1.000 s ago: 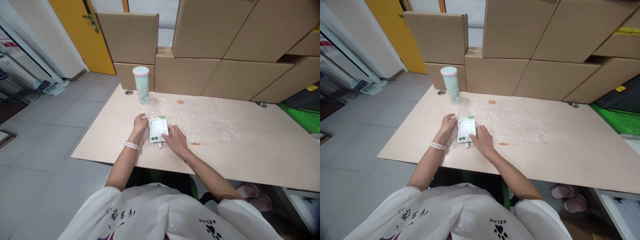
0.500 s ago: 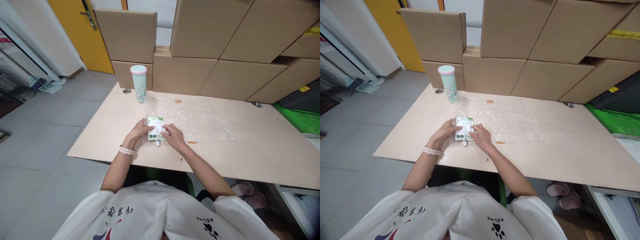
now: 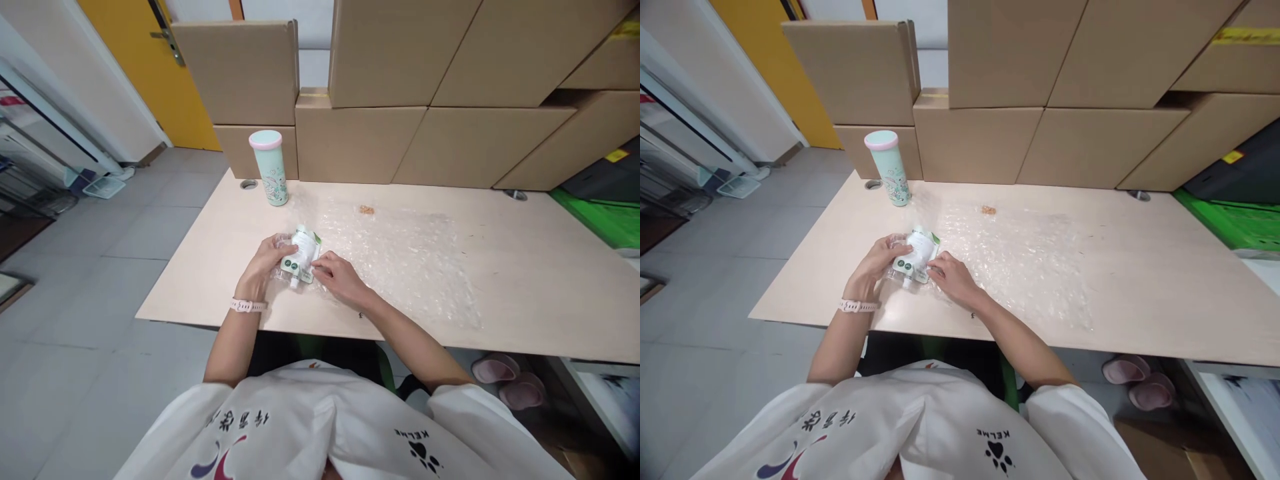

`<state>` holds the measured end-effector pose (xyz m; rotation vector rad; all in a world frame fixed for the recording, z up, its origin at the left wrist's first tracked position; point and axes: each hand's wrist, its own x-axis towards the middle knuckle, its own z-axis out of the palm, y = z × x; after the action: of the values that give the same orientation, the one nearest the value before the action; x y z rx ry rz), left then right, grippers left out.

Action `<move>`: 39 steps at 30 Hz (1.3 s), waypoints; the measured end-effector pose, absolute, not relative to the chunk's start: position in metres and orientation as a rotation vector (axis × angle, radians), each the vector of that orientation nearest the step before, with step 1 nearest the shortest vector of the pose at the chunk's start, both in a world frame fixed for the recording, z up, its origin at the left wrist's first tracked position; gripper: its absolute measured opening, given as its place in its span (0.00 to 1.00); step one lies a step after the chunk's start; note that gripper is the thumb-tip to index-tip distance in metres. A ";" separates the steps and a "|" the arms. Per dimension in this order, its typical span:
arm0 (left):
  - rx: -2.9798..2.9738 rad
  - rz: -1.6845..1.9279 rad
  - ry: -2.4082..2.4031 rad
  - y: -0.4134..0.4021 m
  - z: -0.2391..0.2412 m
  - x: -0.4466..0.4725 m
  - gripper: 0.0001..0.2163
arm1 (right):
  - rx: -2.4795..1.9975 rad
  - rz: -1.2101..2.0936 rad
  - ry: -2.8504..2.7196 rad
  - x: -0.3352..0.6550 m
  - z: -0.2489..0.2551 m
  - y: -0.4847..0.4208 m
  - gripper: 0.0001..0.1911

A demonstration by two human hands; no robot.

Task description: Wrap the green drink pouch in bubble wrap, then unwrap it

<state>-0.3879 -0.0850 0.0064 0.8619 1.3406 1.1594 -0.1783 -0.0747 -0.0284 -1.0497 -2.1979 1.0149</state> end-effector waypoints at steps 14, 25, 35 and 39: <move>1.465 1.327 1.427 -0.123 -0.004 -0.284 0.18 | -1.097 1.618 -1.731 -0.140 -0.031 -0.037 0.08; 1.908 0.920 1.464 -0.125 -0.028 -0.266 0.10 | -1.290 1.307 -1.593 -0.126 -0.041 -0.027 0.22; 1.759 0.870 1.392 -0.127 -0.010 -0.293 0.14 | -1.462 0.387 -1.976 -0.131 -0.033 -0.036 0.05; 1.459 1.281 1.601 -0.124 -0.021 -0.311 0.18 | -1.409 0.459 -2.178 -0.131 -0.031 -0.038 0.10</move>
<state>-0.3106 -0.1241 -0.0208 1.4588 1.6012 1.2809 -0.1310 -0.0377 -0.0310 -1.4091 -2.1778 0.4590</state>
